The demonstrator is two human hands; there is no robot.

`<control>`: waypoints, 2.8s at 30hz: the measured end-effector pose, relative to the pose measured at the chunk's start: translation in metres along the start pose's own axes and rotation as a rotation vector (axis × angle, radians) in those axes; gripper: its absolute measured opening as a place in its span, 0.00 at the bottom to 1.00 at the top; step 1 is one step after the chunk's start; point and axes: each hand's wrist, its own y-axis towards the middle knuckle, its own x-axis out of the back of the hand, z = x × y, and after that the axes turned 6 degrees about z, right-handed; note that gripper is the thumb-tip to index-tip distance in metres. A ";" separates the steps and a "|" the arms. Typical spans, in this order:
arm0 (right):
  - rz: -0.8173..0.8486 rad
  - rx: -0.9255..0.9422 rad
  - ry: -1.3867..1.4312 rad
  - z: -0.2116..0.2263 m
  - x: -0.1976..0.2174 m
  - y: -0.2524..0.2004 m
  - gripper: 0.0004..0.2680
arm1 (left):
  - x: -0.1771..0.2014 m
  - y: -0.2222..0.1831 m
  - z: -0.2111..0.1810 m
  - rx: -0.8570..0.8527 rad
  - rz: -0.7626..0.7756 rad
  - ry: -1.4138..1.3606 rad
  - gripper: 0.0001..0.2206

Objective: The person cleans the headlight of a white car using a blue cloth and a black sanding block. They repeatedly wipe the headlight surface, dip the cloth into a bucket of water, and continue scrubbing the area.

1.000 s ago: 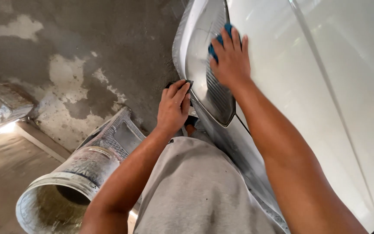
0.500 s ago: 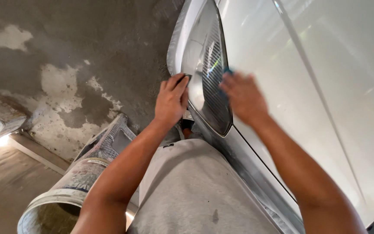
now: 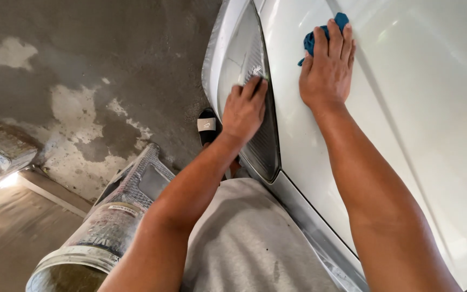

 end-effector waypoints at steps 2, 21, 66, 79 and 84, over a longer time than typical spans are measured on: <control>0.002 0.003 0.000 0.001 0.000 -0.001 0.19 | -0.001 0.021 0.008 0.023 0.036 0.014 0.22; -0.052 0.029 -0.015 0.004 -0.002 0.002 0.20 | 0.017 0.004 -0.002 0.007 0.072 0.130 0.21; -0.058 0.039 -0.019 -0.002 -0.005 -0.001 0.19 | 0.011 0.031 -0.002 0.000 0.102 0.134 0.22; -0.043 0.025 0.004 0.002 0.001 -0.003 0.19 | 0.001 0.055 0.014 0.084 0.036 0.056 0.19; -0.084 0.058 -0.013 -0.003 -0.004 -0.003 0.19 | 0.007 0.029 0.003 0.035 -0.009 0.060 0.20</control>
